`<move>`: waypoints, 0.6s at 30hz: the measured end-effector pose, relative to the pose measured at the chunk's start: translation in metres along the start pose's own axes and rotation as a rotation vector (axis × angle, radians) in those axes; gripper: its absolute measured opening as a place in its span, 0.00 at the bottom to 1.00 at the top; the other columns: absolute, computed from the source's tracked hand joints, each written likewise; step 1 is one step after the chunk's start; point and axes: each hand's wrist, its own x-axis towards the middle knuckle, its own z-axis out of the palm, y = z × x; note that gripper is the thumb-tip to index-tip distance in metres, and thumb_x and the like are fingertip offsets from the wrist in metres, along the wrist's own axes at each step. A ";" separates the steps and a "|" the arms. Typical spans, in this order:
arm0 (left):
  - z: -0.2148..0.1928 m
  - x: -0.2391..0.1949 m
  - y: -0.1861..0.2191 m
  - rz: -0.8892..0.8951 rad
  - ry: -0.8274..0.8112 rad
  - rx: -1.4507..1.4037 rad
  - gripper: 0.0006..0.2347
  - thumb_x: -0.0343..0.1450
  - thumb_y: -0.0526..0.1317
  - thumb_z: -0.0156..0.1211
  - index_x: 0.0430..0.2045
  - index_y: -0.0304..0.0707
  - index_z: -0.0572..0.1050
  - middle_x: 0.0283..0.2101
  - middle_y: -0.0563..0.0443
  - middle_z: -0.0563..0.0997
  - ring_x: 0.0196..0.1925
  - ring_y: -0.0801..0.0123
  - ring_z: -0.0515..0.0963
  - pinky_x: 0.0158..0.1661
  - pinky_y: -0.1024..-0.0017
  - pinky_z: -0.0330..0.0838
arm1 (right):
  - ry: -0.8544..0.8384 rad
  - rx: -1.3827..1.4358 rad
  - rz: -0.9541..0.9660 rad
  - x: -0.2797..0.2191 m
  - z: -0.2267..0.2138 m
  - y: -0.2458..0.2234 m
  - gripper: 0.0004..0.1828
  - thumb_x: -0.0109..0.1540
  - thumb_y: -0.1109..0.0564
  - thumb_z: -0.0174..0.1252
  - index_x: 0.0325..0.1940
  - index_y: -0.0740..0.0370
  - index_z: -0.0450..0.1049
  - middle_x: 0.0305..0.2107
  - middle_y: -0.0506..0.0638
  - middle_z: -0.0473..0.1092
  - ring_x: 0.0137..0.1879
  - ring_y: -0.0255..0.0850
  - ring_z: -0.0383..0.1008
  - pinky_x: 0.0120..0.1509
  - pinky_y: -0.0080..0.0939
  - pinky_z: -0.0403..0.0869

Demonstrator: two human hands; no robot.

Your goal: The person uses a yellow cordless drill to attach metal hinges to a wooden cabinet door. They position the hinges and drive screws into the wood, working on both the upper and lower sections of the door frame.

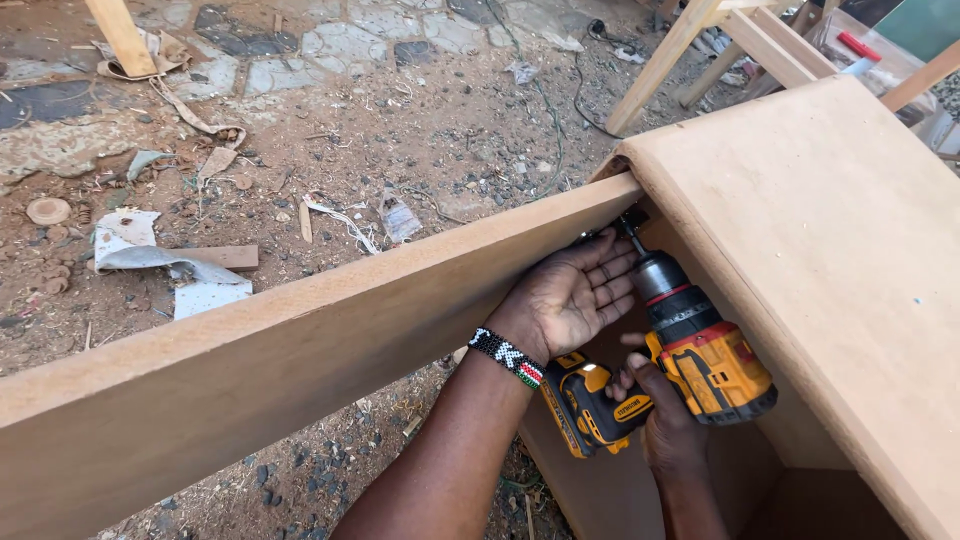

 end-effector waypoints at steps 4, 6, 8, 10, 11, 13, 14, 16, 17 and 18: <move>0.013 -0.012 0.003 -0.034 0.042 0.011 0.28 0.71 0.54 0.74 0.67 0.49 0.82 0.81 0.48 0.81 0.87 0.55 0.75 0.85 0.50 0.62 | 0.048 -0.032 -0.016 0.000 -0.004 0.005 0.02 0.75 0.61 0.63 0.50 0.61 0.76 0.27 0.51 0.71 0.32 0.42 0.76 0.45 0.47 0.81; 0.012 -0.010 0.002 -0.016 0.016 0.002 0.26 0.72 0.53 0.74 0.66 0.48 0.82 0.82 0.45 0.80 0.89 0.53 0.72 0.87 0.48 0.57 | 0.057 0.033 0.016 0.002 -0.005 0.005 0.06 0.73 0.61 0.64 0.54 0.60 0.76 0.26 0.53 0.70 0.29 0.44 0.74 0.43 0.50 0.82; 0.016 -0.010 -0.001 -0.012 0.033 -0.015 0.24 0.72 0.53 0.74 0.65 0.51 0.83 0.81 0.46 0.82 0.87 0.56 0.74 0.86 0.50 0.59 | 0.019 0.061 0.030 0.002 -0.008 0.010 0.08 0.74 0.58 0.64 0.56 0.62 0.77 0.27 0.52 0.70 0.31 0.43 0.74 0.43 0.48 0.80; 0.018 -0.007 -0.006 -0.006 0.051 -0.026 0.23 0.73 0.52 0.74 0.64 0.53 0.83 0.79 0.48 0.83 0.85 0.59 0.77 0.85 0.52 0.61 | -0.020 0.095 0.042 0.001 -0.002 0.008 0.11 0.75 0.55 0.63 0.57 0.63 0.78 0.27 0.51 0.69 0.32 0.41 0.74 0.44 0.46 0.78; 0.018 -0.004 -0.010 0.046 0.068 -0.055 0.18 0.73 0.49 0.74 0.59 0.60 0.85 0.75 0.53 0.85 0.82 0.64 0.79 0.82 0.52 0.63 | -0.038 0.090 -0.002 -0.001 0.004 0.004 0.14 0.74 0.55 0.64 0.60 0.66 0.77 0.27 0.51 0.69 0.32 0.41 0.74 0.42 0.45 0.78; 0.017 0.003 -0.018 0.096 0.087 -0.085 0.14 0.74 0.46 0.75 0.55 0.66 0.86 0.72 0.58 0.88 0.78 0.70 0.82 0.80 0.53 0.66 | -0.056 0.084 -0.044 -0.006 0.011 -0.003 0.17 0.73 0.54 0.64 0.62 0.68 0.76 0.28 0.50 0.69 0.32 0.40 0.74 0.40 0.45 0.78; 0.016 0.007 -0.022 0.119 0.084 -0.112 0.14 0.73 0.46 0.77 0.53 0.66 0.87 0.69 0.55 0.89 0.74 0.68 0.85 0.75 0.56 0.72 | -0.035 0.028 -0.062 -0.008 0.013 -0.006 0.18 0.73 0.54 0.63 0.63 0.68 0.76 0.27 0.50 0.69 0.31 0.40 0.73 0.41 0.45 0.79; 0.018 0.010 -0.026 0.143 0.081 -0.142 0.14 0.72 0.46 0.79 0.52 0.66 0.88 0.66 0.52 0.90 0.69 0.67 0.87 0.70 0.59 0.78 | -0.016 -0.030 -0.080 -0.010 0.013 -0.009 0.19 0.74 0.54 0.62 0.64 0.69 0.77 0.26 0.51 0.70 0.30 0.41 0.73 0.42 0.46 0.79; 0.021 0.009 -0.026 0.157 0.067 -0.126 0.11 0.74 0.49 0.78 0.48 0.62 0.86 0.63 0.50 0.92 0.64 0.67 0.89 0.65 0.60 0.80 | -0.007 -0.045 -0.087 -0.011 0.011 -0.010 0.19 0.73 0.53 0.63 0.64 0.69 0.78 0.26 0.51 0.71 0.30 0.40 0.75 0.42 0.45 0.80; 0.024 0.007 -0.027 0.171 0.054 -0.110 0.10 0.75 0.52 0.78 0.45 0.59 0.85 0.59 0.47 0.94 0.59 0.66 0.91 0.61 0.61 0.83 | 0.002 -0.061 -0.094 -0.011 0.010 -0.011 0.20 0.73 0.53 0.65 0.65 0.69 0.78 0.27 0.51 0.72 0.30 0.40 0.76 0.42 0.44 0.80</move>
